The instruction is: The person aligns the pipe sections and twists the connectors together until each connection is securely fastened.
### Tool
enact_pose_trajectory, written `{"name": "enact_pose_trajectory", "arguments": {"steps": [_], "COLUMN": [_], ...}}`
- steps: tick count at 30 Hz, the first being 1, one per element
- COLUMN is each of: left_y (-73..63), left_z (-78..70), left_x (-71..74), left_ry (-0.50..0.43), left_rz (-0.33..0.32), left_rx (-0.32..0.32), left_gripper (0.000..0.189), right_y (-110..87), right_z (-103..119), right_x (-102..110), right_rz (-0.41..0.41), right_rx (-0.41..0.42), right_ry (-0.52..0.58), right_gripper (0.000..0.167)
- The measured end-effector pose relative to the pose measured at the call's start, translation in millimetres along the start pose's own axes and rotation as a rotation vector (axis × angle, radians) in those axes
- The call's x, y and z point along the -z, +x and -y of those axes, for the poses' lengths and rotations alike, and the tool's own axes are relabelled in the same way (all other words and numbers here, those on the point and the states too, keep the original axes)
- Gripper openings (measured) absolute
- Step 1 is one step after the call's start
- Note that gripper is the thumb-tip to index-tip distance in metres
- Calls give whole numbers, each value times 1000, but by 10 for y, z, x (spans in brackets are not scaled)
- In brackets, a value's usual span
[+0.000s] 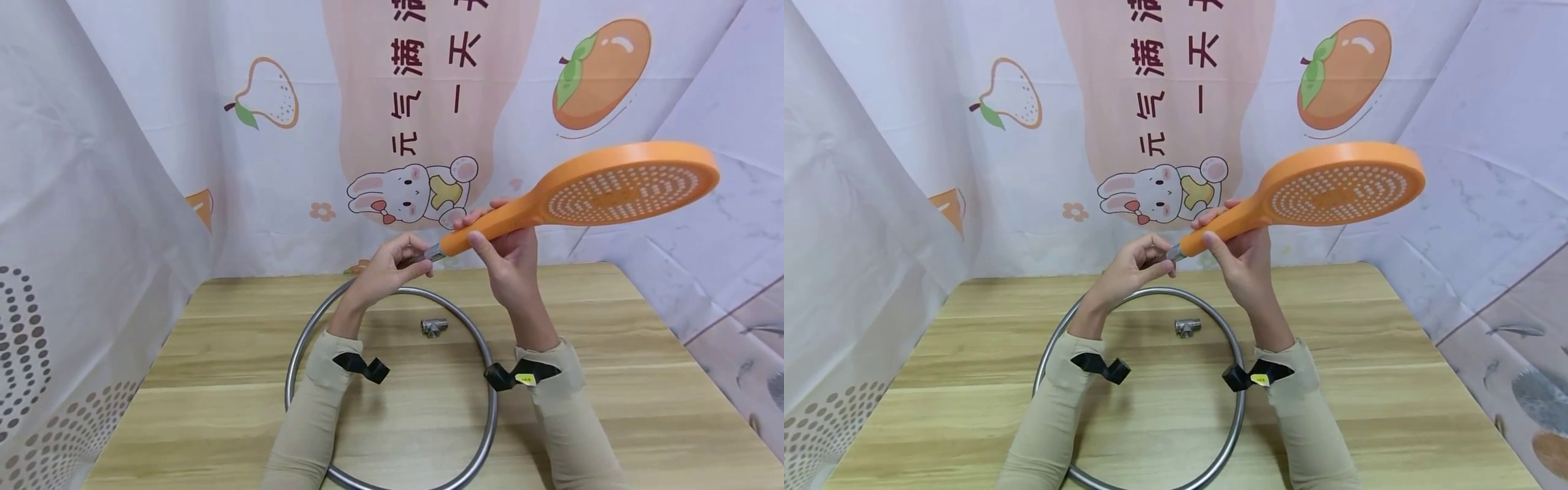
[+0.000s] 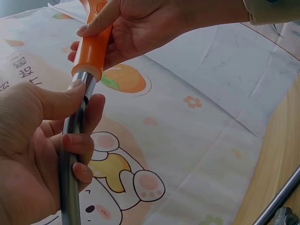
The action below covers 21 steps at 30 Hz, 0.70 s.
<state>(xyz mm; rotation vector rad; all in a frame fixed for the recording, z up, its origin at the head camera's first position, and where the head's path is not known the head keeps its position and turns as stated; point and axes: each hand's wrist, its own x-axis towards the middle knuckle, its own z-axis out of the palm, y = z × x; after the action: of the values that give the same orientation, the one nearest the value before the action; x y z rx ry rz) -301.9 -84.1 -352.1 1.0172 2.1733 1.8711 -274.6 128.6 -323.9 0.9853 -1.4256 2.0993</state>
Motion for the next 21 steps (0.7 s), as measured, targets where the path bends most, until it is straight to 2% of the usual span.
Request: {"name": "enact_pose_trajectory", "arguments": {"steps": [7,11,21], "left_y": [22,23,-7], "left_z": [20,19,20], "left_x": [-40,-43,-12], "left_ry": [12,28,76], "left_rz": [-13,-19,5], "left_rx": [6,-16,-37], "left_gripper": [15,13,18], "right_y": [-1,11,-3], "right_z": [2,7,14], "right_x": [21,28,34], "right_rz": [11,20,45], "right_rx": [-7,0,-7], "right_ry": [9,14,15], "right_gripper": [45,44,42]}}
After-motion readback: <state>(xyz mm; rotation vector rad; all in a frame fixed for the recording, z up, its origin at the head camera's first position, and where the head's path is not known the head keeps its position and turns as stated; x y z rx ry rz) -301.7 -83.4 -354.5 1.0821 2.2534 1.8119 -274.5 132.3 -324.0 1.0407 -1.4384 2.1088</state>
